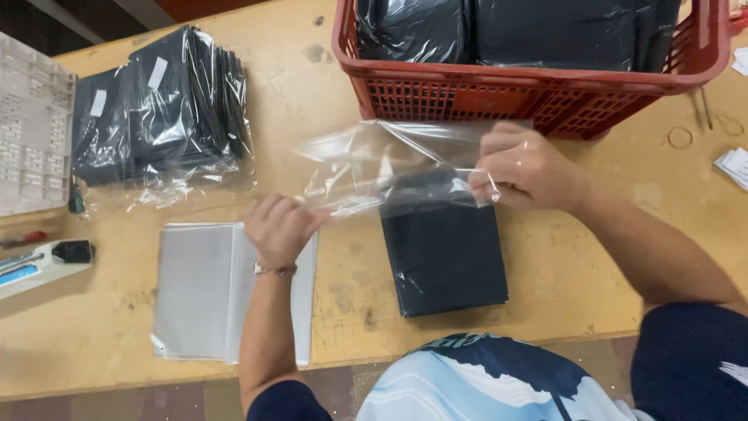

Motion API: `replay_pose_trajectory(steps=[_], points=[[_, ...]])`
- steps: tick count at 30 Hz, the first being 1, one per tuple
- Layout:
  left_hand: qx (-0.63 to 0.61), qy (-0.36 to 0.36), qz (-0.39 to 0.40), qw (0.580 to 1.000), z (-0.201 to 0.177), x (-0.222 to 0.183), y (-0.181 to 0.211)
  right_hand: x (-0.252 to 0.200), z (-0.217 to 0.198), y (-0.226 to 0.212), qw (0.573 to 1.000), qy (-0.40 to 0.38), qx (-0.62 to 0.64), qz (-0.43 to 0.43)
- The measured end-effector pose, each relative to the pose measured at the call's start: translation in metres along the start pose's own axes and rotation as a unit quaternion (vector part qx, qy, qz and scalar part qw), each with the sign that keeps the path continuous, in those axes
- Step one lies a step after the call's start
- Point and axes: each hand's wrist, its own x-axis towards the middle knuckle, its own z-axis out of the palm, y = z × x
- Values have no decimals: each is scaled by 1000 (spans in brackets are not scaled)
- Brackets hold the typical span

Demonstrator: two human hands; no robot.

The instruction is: Package black items into clear plastic sleeves and apply labels.

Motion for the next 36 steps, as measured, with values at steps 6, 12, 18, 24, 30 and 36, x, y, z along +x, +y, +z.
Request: replay_pose_trajectory(steps=[6, 12, 18, 24, 30, 36], points=[[159, -149, 118, 969, 121, -94, -24, -76, 38, 93, 911, -104, -390, -91], [35, -318, -197, 927, 205, -161, 33, -125, 85, 117, 890, -136, -432, 41], [-58, -340, -406, 846, 203, -145, 44, -157, 121, 177, 890, -51, -393, 225], [-129, -317, -525, 779, 242, -197, 44, -199, 176, 196, 887, -64, -192, 416], [-134, -361, -555, 737, 239, -164, 44, -224, 186, 231, 756, -146, 1, 639], [-161, -422, -539, 711, 222, -133, 50, -210, 171, 199, 758, -127, 67, 636]])
